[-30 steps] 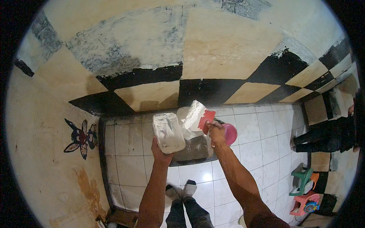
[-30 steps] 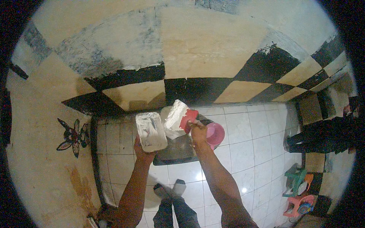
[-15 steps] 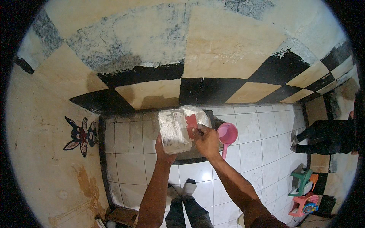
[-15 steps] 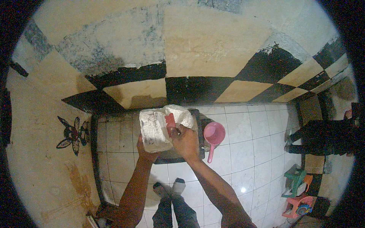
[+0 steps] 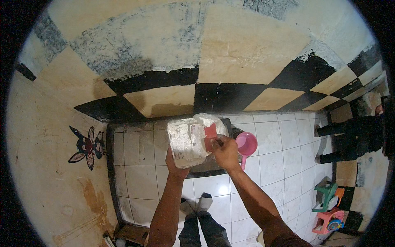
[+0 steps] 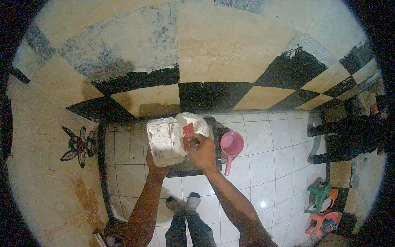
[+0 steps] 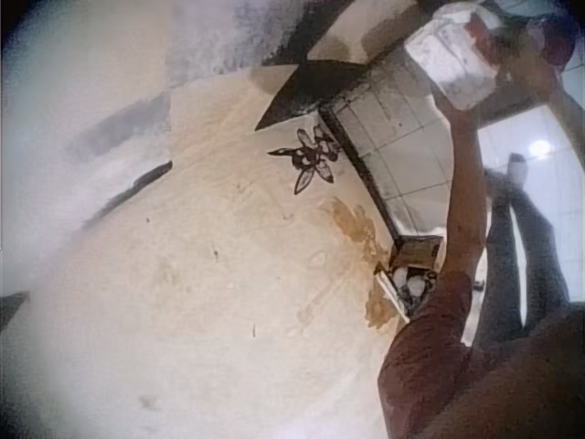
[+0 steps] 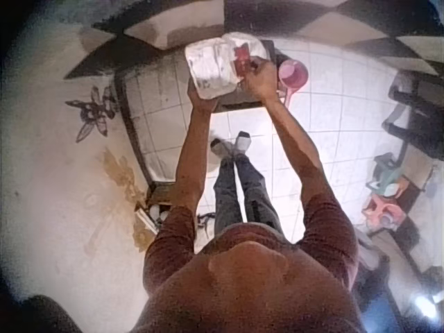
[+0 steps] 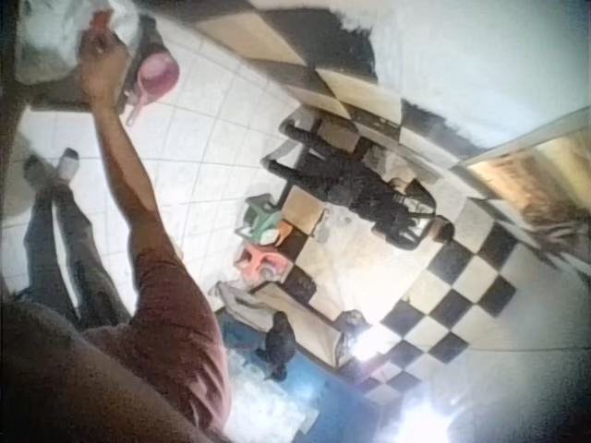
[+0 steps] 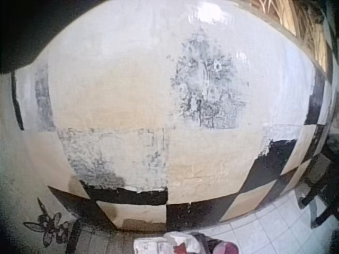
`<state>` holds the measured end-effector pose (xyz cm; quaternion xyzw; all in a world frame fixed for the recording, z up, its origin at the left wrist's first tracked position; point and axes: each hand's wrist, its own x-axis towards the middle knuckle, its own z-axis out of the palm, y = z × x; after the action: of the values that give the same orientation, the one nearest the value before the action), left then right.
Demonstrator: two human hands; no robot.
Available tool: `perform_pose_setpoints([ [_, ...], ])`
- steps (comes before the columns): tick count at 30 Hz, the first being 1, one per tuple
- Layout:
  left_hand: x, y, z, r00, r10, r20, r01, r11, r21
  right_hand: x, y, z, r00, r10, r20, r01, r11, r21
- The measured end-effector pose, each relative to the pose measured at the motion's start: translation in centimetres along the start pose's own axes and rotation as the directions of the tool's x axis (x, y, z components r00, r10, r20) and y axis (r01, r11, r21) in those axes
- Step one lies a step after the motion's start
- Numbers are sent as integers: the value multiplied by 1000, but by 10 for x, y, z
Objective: The person applies a white plaster-like substance to a wall using a red putty knife, pulling the material from a white container.
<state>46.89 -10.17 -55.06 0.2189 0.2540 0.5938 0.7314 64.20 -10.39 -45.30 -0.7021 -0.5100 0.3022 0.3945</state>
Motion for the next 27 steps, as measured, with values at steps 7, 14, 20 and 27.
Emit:
perform_pose_setpoints([
  [7,10,-6,-12,959,-265,-101,204,893,-402,6,54,0,952,296,84,-306,879,367],
  [14,5,1,-22,946,-267,-185,168,890,-424,19,57,-1,949,256,-187,-153,887,436],
  [20,3,4,-19,958,-253,-137,170,881,-441,32,94,18,945,-28,-326,-21,989,-147],
  [27,-3,4,-15,967,-211,-142,159,937,-310,43,94,16,962,20,-273,-62,987,-145],
])
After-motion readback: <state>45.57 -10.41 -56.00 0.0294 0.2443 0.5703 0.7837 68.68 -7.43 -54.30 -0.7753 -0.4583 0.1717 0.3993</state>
